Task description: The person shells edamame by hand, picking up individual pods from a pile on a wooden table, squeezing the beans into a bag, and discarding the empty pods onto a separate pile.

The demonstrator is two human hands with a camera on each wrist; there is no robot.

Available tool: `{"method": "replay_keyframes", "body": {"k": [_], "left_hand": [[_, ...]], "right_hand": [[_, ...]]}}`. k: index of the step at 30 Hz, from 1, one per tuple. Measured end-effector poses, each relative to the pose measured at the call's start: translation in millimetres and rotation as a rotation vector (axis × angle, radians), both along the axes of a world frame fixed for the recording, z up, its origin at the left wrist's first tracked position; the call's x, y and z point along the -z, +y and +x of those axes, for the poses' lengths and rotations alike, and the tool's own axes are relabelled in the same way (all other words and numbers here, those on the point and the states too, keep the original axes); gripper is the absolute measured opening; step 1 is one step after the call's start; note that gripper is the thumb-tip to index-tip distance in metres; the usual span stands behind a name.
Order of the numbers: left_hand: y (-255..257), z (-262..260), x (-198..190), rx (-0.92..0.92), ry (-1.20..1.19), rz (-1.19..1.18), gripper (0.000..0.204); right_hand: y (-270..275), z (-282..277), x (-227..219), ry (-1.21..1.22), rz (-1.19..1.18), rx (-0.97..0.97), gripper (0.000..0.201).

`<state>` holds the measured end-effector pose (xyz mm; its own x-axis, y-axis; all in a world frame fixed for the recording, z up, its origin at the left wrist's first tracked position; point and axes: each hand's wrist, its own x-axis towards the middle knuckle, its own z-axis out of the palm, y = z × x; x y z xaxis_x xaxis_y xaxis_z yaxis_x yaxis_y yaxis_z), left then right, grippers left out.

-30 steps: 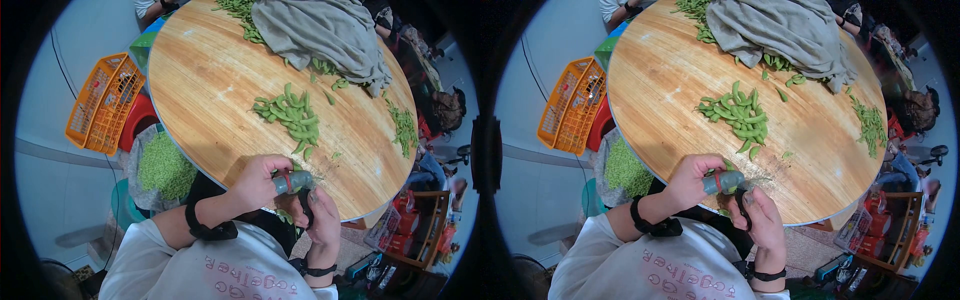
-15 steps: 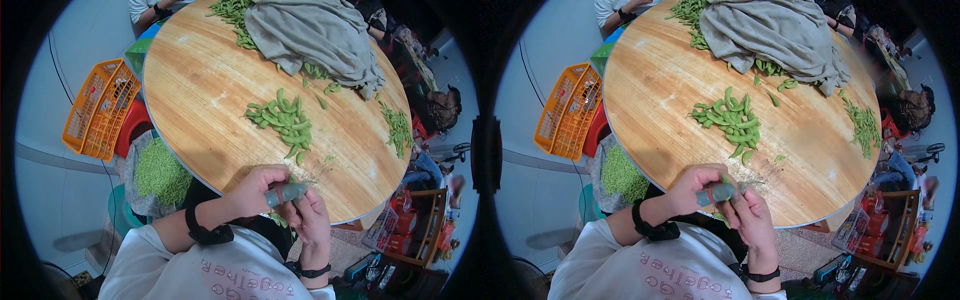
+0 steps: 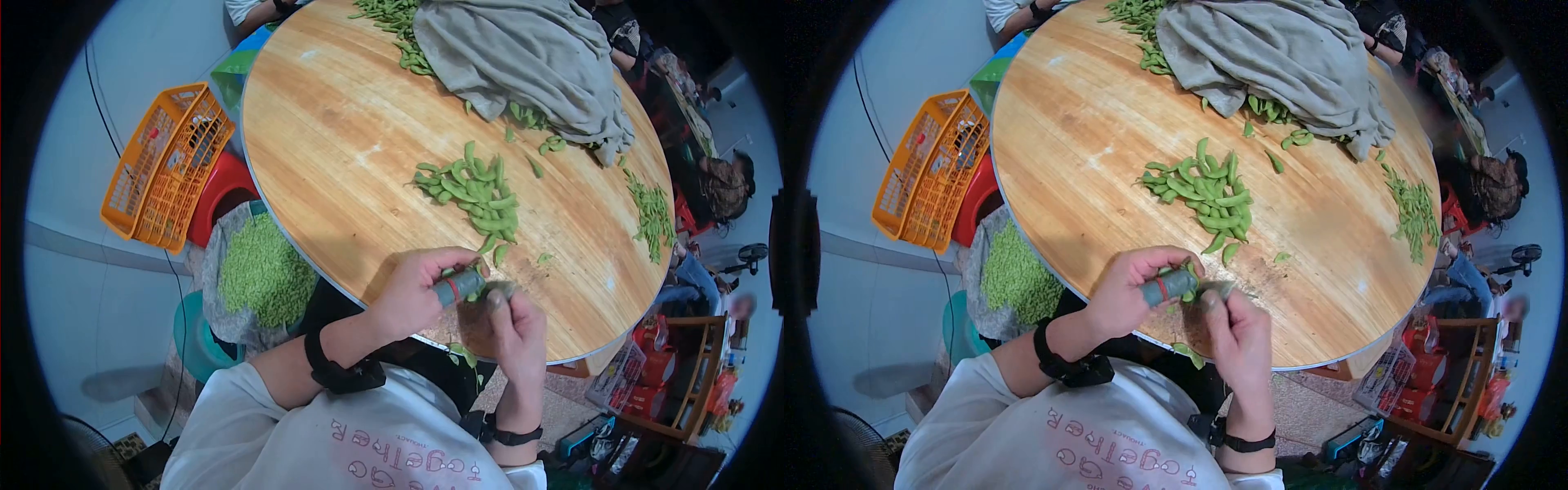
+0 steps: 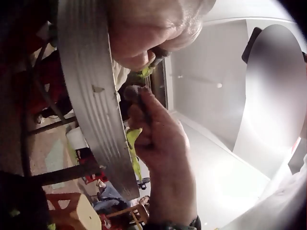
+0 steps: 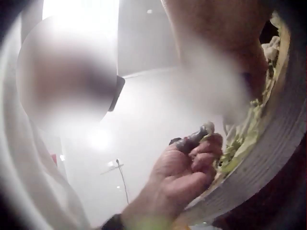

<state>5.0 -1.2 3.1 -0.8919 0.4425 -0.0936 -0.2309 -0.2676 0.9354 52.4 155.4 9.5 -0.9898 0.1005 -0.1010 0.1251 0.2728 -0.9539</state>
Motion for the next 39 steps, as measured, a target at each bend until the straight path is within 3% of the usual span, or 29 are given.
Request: {"method": "replay_keyframes", "body": {"k": [1, 2, 4, 5, 6, 8, 9, 11, 12, 14, 15, 16, 18, 20, 22, 25, 26, 28, 32, 38, 39], "left_hand": [[-1.5, 0.2, -1.0, -0.055, -0.024, -0.015, 0.013], [-2.8, -0.1, 3.0, -0.056, -0.027, -0.013, 0.013], [-6.3, -2.6, 14.7, -0.18, -0.094, 0.155, 0.022], [-11.8, -3.4, 16.5, -0.146, -0.083, 0.084, 0.033], [-15.0, -3.1, 14.1, -0.146, -0.083, 0.084, 0.033], [-20.3, -2.8, 7.0, 0.0, 0.178, -0.241, 0.031], [-20.6, -0.3, 7.2, -0.004, 0.177, -0.24, 0.031], [-18.4, 7.8, 8.3, 0.266, 0.339, -0.262, 0.029], [-18.3, 8.7, 6.4, 0.264, 0.338, -0.263, 0.029], [-17.9, 11.0, -1.9, 0.116, 0.672, -0.44, 0.031], [-16.3, 11.3, -5.3, 0.085, 0.683, -0.476, 0.03], [-14.0, 12.2, -5.4, 0.085, 0.685, -0.476, 0.03], [-9.6, 14.4, -4.9, 0.032, 0.808, -0.527, 0.028], [-6.8, 12.9, -4.5, 0.016, 0.784, -0.478, 0.025], [-7.0, 9.2, -2.3, 0.006, 0.758, -0.432, 0.023], [-6.9, 1.7, 4.1, 0.018, 0.257, -0.101, 0.014], [-4.6, 1.6, 5.7, 0.026, 0.261, -0.112, 0.014], [-1.3, 0.8, 7.5, 0.008, -0.019, 0.125, 0.014], [2.7, -3.6, 6.2, 0.02, -0.053, 0.103, 0.012], [12.6, -5.4, 2.9, -0.003, 0.103, -0.074, 0.012], [13.3, -5.1, -3.3, 0.048, -0.036, 0.0, 0.009]], "right_hand": [[0.5, -6.1, -0.5, 0.092, 0.236, 0.015, 0.017], [-1.0, -13.1, -2.6, 0.089, 0.238, 0.013, 0.017], [-4.7, -29.2, -9.2, 0.233, 0.742, 0.134, 0.02], [-5.8, -33.4, -10.1, 0.134, 0.95, 0.084, 0.021], [-6.2, -33.0, -7.3, 0.134, 0.951, 0.084, 0.021], [-6.6, -33.5, 1.6, 0.147, 1.044, 0.107, 0.021], [-6.3, -32.5, 2.5, 0.149, 1.045, 0.103, 0.021], [-3.1, -28.5, 4.2, 0.141, 0.977, 0.157, 0.017], [-0.4, -26.1, 5.5, 0.141, 0.977, 0.155, 0.017], [8.5, -17.6, 9.0, 0.212, 0.551, 0.127, 0.014], [8.8, -16.8, 11.3, 0.163, 0.225, 0.085, 0.013], [10.1, -10.4, 8.7, 0.164, 0.226, 0.086, 0.013], [6.7, 1.3, -9.1, -0.174, -0.424, 0.053, 0.012], [3.0, 3.6, -15.8, -0.203, -0.463, 0.046, 0.01], [8.8, 7.2, -13.7, -0.268, -0.646, -0.028, 0.015], [3.8, 6.0, -16.1, -0.211, -0.507, 0.049, 0.021], [2.7, 6.1, -15.8, -0.206, -0.519, 0.055, 0.021], [0.4, 7.0, -15.7, -0.209, -0.677, -0.101, 0.024], [4.6, 5.1, -12.3, -0.241, -0.757, -0.133, 0.022], [8.1, 2.2, -7.1, -0.295, -0.693, -0.081, 0.016], [7.8, 2.2, -5.7, -0.293, -0.698, -0.075, 0.016]]}}
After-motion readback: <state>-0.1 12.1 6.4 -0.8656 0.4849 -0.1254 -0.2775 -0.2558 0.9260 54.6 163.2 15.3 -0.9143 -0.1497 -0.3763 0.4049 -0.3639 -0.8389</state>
